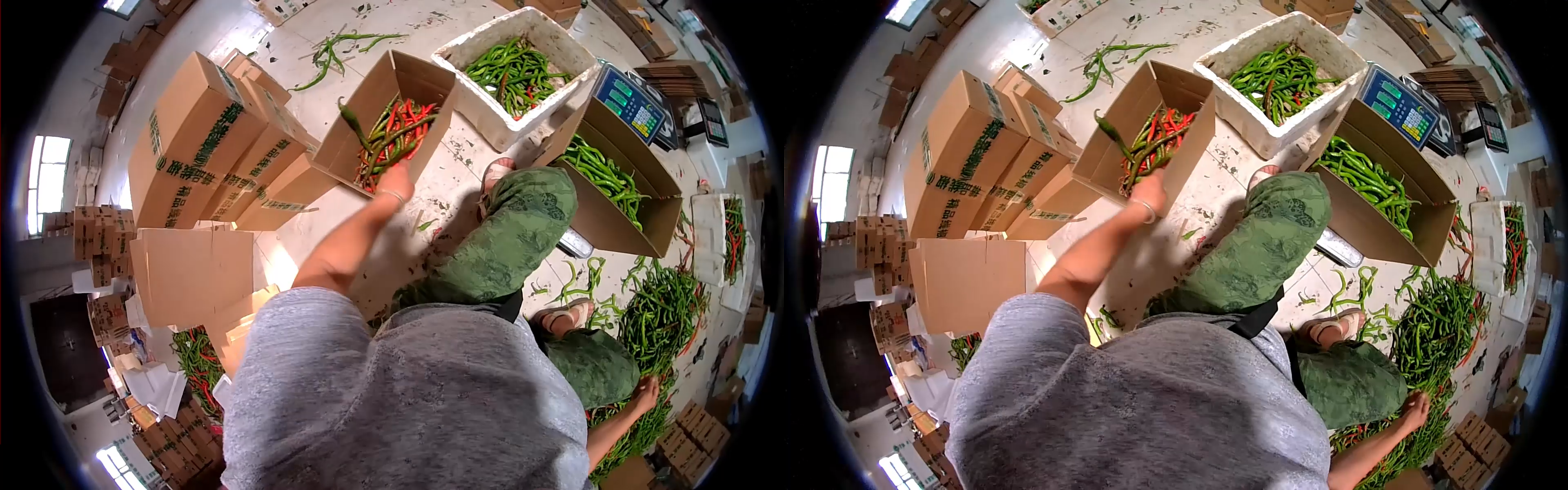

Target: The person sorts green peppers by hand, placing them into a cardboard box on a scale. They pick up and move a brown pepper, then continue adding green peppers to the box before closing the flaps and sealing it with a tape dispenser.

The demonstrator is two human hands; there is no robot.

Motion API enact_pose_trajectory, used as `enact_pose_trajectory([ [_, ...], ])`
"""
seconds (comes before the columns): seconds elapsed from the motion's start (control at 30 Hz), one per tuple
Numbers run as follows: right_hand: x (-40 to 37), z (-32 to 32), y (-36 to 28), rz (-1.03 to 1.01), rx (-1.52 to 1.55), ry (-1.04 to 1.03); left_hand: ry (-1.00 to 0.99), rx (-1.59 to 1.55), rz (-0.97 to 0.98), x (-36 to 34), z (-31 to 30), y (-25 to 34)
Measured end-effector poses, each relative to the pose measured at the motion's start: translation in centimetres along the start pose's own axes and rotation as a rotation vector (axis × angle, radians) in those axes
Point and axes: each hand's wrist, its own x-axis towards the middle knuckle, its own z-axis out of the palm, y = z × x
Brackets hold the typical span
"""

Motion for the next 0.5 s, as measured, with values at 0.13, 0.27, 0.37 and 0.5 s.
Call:
enact_pose_trajectory([
  [0.13, 2.9, -1.7, 7.0, 0.166, 0.117, -0.03, -0.017, 0.209, 0.173, -0.4, 1.0, -1.4],
  [0.27, -0.2, -1.3, 5.6, 0.247, 0.18, -0.056, 0.015, 0.129, 0.086, 1.5, -4.2, -2.6],
  [0.37, 2.7, -2.3, 8.7, 0.412, 0.287, -0.109, 0.103, 0.266, 0.187, -0.5, -0.1, -1.3],
  [0.5, 0.7, -2.8, 9.1, 0.429, 0.262, -0.085, 0.028, 0.122, 0.167, -1.2, -1.6, -1.1],
])
